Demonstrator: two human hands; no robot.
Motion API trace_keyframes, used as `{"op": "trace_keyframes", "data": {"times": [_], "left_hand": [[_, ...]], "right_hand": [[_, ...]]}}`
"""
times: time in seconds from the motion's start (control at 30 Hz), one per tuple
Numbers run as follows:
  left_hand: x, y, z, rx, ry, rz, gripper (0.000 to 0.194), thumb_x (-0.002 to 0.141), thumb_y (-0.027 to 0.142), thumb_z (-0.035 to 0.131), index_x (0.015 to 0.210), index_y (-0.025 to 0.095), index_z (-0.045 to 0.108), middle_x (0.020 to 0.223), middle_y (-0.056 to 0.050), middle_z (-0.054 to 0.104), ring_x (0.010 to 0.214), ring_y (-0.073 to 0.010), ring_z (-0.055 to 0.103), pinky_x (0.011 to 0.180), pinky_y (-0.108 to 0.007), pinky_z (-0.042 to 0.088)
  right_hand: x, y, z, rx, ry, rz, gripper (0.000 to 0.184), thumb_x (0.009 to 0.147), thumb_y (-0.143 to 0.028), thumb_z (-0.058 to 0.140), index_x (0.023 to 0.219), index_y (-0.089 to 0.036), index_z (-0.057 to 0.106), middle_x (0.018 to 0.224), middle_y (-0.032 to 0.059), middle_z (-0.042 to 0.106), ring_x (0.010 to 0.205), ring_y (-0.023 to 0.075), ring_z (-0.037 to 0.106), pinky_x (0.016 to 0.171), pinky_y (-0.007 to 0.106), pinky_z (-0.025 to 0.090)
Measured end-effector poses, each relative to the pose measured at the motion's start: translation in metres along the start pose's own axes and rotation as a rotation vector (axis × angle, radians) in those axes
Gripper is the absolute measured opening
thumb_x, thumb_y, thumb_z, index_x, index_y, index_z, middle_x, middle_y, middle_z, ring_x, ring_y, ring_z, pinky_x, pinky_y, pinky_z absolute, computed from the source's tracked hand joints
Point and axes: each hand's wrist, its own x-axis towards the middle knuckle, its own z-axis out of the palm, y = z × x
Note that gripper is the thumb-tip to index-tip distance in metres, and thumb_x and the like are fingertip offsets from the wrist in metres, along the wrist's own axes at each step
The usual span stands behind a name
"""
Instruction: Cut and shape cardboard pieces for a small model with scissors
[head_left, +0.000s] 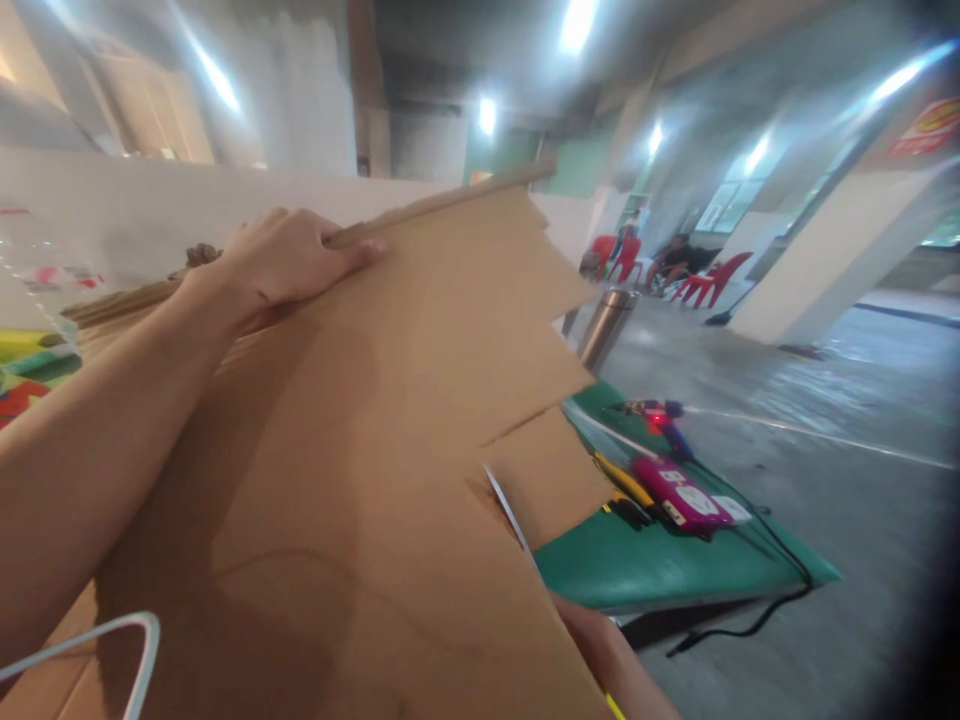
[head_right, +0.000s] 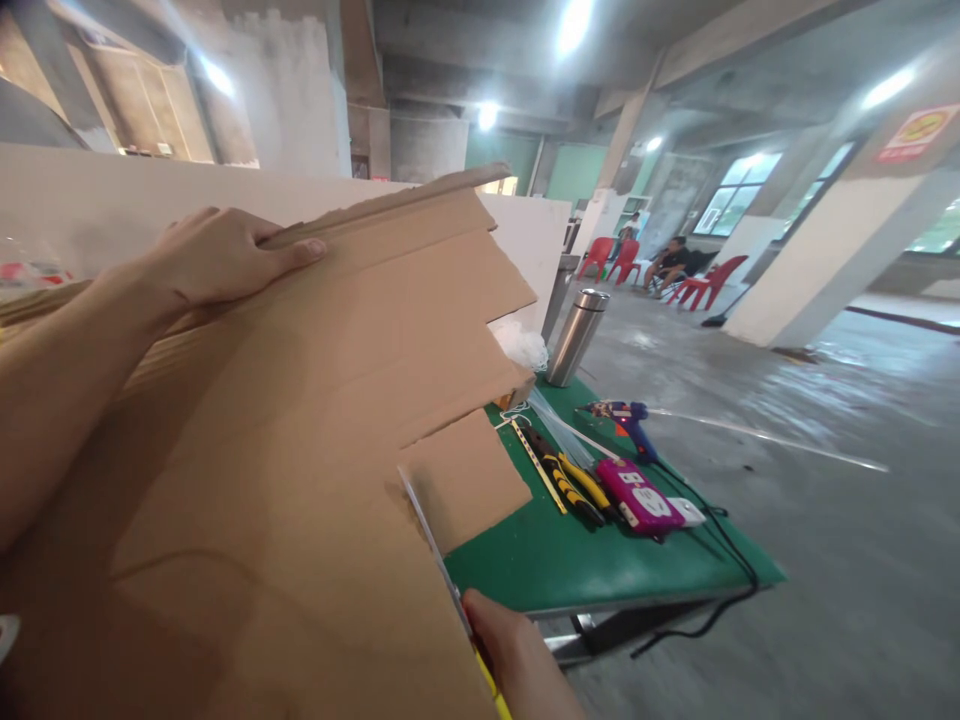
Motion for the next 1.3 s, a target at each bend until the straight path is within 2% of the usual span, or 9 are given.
{"op": "trace_keyframes", "data": {"times": [0.17,0.3,0.4,0.7,0.97,1.17,1.3], "left_hand": [[0.001,0.0,0.001,0.007,-0.02,-0.02,0.09,0.071,0.091,0.028,0.101,0.02,0.074,0.09,-0.01,0.064,0.102,-0.0382,0.06,0.092,-0.053,0.04],[0.002,-0.001,0.001,0.026,-0.028,-0.027,0.089,0.07,0.092,0.027,0.097,0.021,0.075,0.09,-0.011,0.065,0.098,-0.0379,0.06,0.09,-0.052,0.042],[0.002,-0.003,0.002,0.033,-0.027,-0.013,0.087,0.07,0.092,0.028,0.095,0.024,0.076,0.088,-0.011,0.064,0.096,-0.0385,0.061,0.087,-0.054,0.043],[0.0,-0.007,0.005,0.052,-0.034,-0.022,0.084,0.07,0.091,0.03,0.095,0.026,0.076,0.088,-0.011,0.064,0.097,-0.0404,0.061,0.086,-0.056,0.044],[-0.001,-0.007,0.007,0.065,-0.037,-0.021,0.084,0.069,0.092,0.027,0.097,0.029,0.076,0.085,-0.009,0.064,0.096,-0.0399,0.062,0.085,-0.056,0.044],[-0.002,-0.011,0.01,0.079,-0.058,-0.026,0.089,0.068,0.094,0.025,0.103,0.029,0.075,0.088,-0.01,0.065,0.094,-0.0393,0.063,0.082,-0.056,0.046],[-0.004,-0.009,0.009,0.082,-0.052,-0.021,0.085,0.07,0.092,0.026,0.096,0.028,0.076,0.088,-0.011,0.066,0.098,-0.0411,0.062,0.085,-0.058,0.045]], "right_hand": [[-0.003,-0.006,-0.005,-0.054,0.007,0.069,0.026,0.075,-0.038,0.062,0.06,-0.018,0.067,0.054,-0.0005,0.063,0.066,0.0199,0.061,0.06,0.025,0.047],[-0.013,-0.009,0.002,-0.208,0.003,-0.037,0.026,0.068,-0.039,0.066,0.057,-0.016,0.065,0.06,0.0009,0.065,0.07,0.0214,0.061,0.061,0.025,0.046],[-0.017,-0.012,0.009,-0.266,-0.006,-0.077,0.027,0.069,-0.04,0.064,0.061,-0.015,0.068,0.065,0.0029,0.067,0.071,0.0224,0.061,0.061,0.025,0.046],[-0.017,-0.007,0.011,-0.27,-0.015,-0.083,0.024,0.069,-0.035,0.06,0.063,-0.014,0.07,0.07,0.0023,0.07,0.073,0.0224,0.061,0.06,0.023,0.045],[-0.012,0.002,0.015,-0.237,-0.024,-0.072,0.029,0.067,-0.042,0.066,0.056,-0.015,0.064,0.064,0.0017,0.065,0.073,0.023,0.059,0.064,0.025,0.046],[-0.018,0.0,0.018,-0.088,-0.054,0.013,0.033,0.07,-0.047,0.063,0.068,-0.015,0.065,0.069,0.0021,0.066,0.075,0.0241,0.061,0.065,0.027,0.045],[-0.019,-0.004,0.015,-0.132,-0.015,-0.008,0.032,0.073,-0.045,0.06,0.069,-0.014,0.068,0.073,0.0032,0.069,0.077,0.0241,0.062,0.063,0.025,0.045]]}}
